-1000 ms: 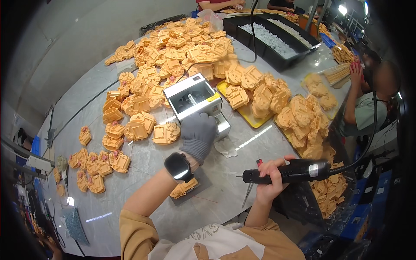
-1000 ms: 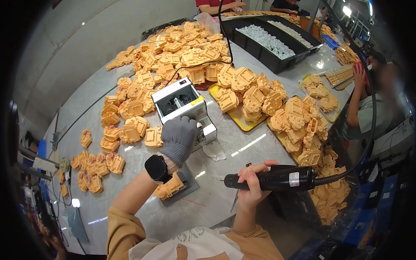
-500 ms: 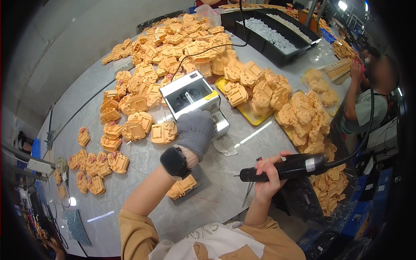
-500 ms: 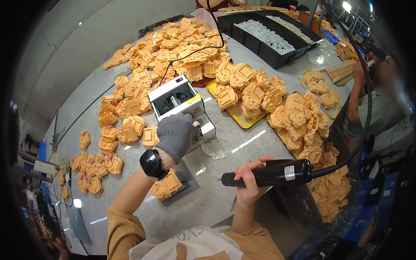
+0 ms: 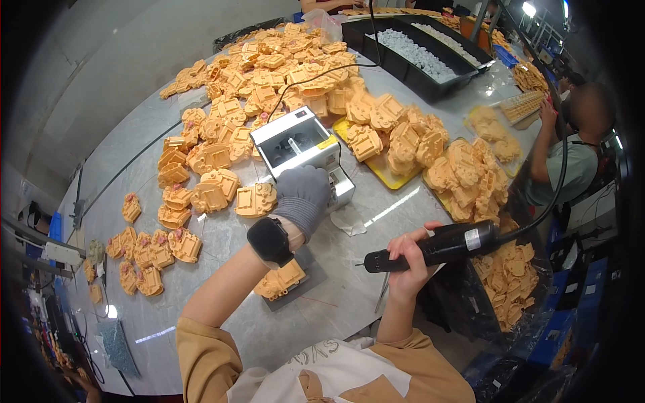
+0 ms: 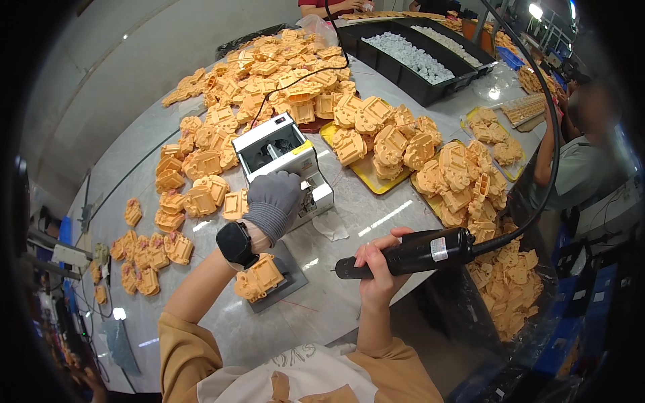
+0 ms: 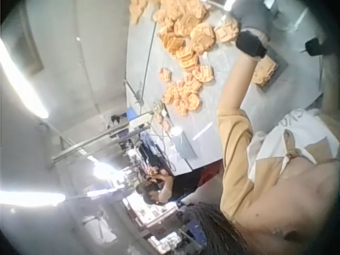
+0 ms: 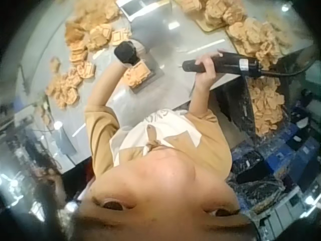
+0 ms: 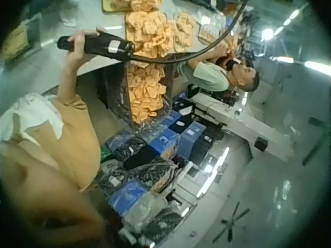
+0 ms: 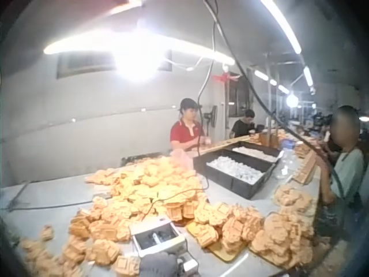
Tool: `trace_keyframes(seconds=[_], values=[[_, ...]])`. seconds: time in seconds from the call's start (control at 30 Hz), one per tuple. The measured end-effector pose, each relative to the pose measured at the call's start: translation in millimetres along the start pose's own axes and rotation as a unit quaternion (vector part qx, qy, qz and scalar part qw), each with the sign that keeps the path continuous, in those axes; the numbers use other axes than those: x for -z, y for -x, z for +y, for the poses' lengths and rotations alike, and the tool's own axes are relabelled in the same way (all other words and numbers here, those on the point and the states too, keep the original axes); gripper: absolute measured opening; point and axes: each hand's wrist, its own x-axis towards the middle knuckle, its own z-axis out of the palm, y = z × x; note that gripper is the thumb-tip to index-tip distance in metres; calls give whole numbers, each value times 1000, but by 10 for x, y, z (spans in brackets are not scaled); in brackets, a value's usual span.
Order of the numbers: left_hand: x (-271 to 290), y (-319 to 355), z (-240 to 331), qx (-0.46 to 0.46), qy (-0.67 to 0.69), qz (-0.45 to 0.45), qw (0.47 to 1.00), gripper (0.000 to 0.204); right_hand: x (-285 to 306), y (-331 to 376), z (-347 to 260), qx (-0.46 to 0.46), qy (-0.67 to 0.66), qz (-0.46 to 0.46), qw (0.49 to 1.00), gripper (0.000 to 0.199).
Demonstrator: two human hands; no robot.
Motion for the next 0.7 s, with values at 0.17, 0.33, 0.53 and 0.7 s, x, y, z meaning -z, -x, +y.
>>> trace_keyframes(seconds=[0.17, 0.33, 0.53, 0.7], values=[[60, 43, -48, -8, -10, -21, 1000, 12, -94, -14, 56, -21, -7, -3, 1000, 40], [75, 163, -73, -78, 199, -138, 967, 18, -75, 15, 62, -29, -12, -4, 999, 40], [68, 865, -49, -108, 578, -227, 777, 20, -122, 178, -64, -61, -97, -76, 991, 43], [153, 1207, -43, -67, 660, -264, 700, 19, -215, 274, -168, -91, -132, -139, 977, 46]])
